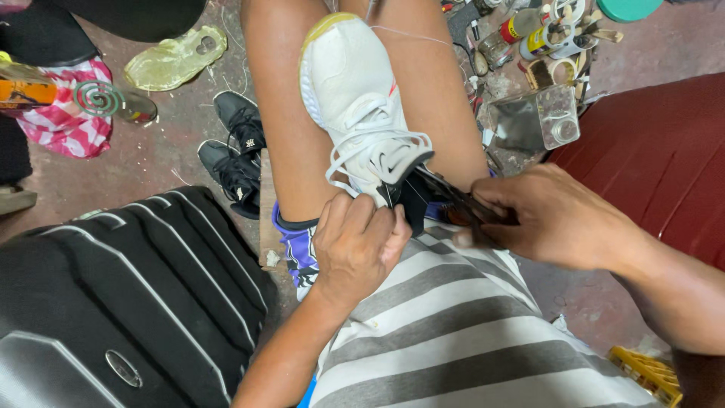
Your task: The person is repairing a white sneaker by hand. They use a needle and thread to stitch the sole to the upper part of the shoe, pull the thread tight, and trim the excess with scissors. They also apply glue to the seam.
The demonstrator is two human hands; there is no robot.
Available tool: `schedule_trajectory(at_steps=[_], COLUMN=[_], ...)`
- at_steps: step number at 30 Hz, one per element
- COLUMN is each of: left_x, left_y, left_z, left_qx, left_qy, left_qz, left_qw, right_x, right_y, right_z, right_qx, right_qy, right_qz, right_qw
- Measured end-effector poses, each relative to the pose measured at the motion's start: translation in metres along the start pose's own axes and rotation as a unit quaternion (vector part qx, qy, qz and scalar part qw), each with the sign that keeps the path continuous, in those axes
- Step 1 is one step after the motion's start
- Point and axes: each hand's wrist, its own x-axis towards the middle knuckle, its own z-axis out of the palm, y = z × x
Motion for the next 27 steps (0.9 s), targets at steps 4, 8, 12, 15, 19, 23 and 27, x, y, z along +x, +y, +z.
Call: schedule_trajectory(at_steps=[4,8,12,15,19,23,27], left_x=[0.004,0.008,0.014,0.018,0.011,0.014,0.018], left_y=[-0.005,-0.007,-0.005,-0.005,0.000,0.001,0.000], left_z=[-0.001,-0.004,-0.006,-0.004,-0.006,-0.004,-0.001], left_qx=[0.003,0.023,0.042,0.075,0.112,0.118,0.097], left_qy=[-0.004,0.009,-0.006,-0.019,-0.054,-0.060,-0.074], left_qz=[-0.019,-0.041,-0.004,0.015,0.048,0.086,0.069], left_qw=[1.000,0.999,0.999,0.997,0.991,0.987,0.990], right_x=[0.009,0.002,-0.005,-0.015,-0.023,-0.018,0.000], right_y=[0.002,0.012,0.017,0.022,0.029,0.021,0.005], right_z=[0.007,0.003,-0.001,-0.014,-0.016,-0.018,-0.027], right_qx=[0.016,-0.018,0.015,-0.024,-0.050,-0.142,-0.129], right_qy=[-0.017,-0.065,0.011,-0.039,-0.071,-0.120,-0.106], right_qz=[0.001,0.033,-0.064,-0.025,-0.009,0.056,0.023], right_qw=[1.000,0.997,0.998,0.999,0.996,0.981,0.986])
